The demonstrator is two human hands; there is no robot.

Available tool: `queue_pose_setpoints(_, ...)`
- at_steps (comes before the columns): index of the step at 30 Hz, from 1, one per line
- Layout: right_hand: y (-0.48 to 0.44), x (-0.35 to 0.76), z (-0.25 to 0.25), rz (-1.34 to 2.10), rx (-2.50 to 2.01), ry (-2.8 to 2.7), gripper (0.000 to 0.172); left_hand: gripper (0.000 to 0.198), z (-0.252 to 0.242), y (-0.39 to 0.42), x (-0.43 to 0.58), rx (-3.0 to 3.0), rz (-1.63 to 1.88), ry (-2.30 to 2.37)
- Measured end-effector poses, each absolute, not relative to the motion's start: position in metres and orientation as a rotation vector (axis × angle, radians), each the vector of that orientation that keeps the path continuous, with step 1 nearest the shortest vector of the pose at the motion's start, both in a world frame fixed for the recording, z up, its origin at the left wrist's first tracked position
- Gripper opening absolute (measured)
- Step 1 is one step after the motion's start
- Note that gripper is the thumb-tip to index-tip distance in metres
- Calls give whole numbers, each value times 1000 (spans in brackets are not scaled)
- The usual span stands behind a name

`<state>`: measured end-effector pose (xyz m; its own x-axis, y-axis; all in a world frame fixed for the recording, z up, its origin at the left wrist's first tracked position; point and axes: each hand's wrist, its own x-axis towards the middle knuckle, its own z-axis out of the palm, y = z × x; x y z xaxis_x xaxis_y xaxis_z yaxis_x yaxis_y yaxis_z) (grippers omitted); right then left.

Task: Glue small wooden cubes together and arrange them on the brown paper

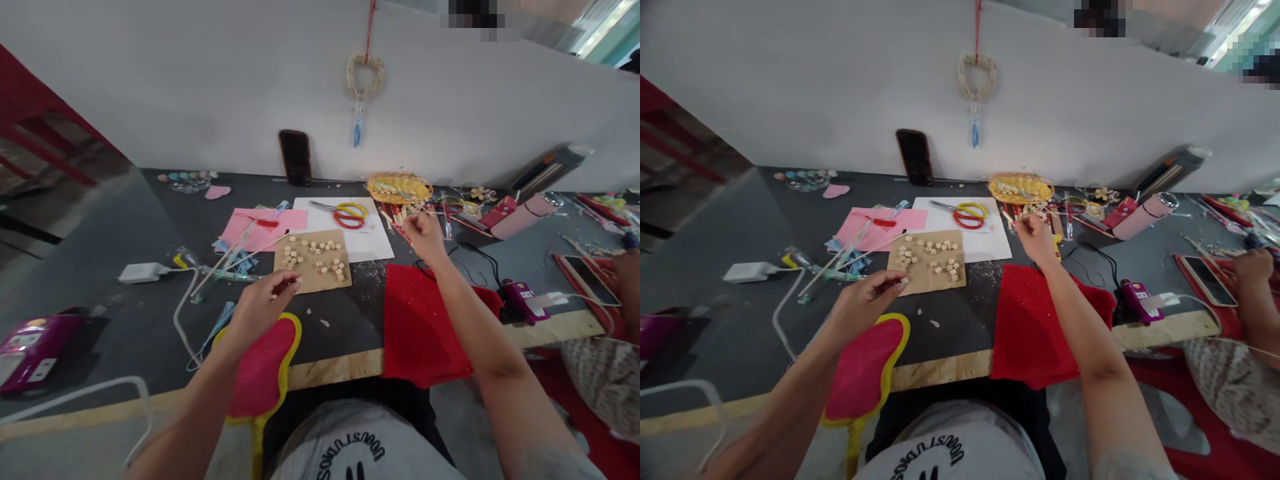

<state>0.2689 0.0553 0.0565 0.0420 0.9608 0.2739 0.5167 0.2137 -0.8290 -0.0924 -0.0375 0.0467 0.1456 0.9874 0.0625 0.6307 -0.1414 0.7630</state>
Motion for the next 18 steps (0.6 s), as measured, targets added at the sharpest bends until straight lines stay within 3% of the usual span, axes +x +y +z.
queue_pose_setpoints(6,30,179,52,1067,-1132,-1842,18,29,59,-39,-78,1875,806,1423)
queue_pose_setpoints(12,10,118,37,1701,-812,-1725,29,29,68,-36,-72,2036,784,1372)
queue_pose_setpoints(18,15,168,53,1312,-1059,-1643,18,29,47,-19,-81,2234,670,1543)
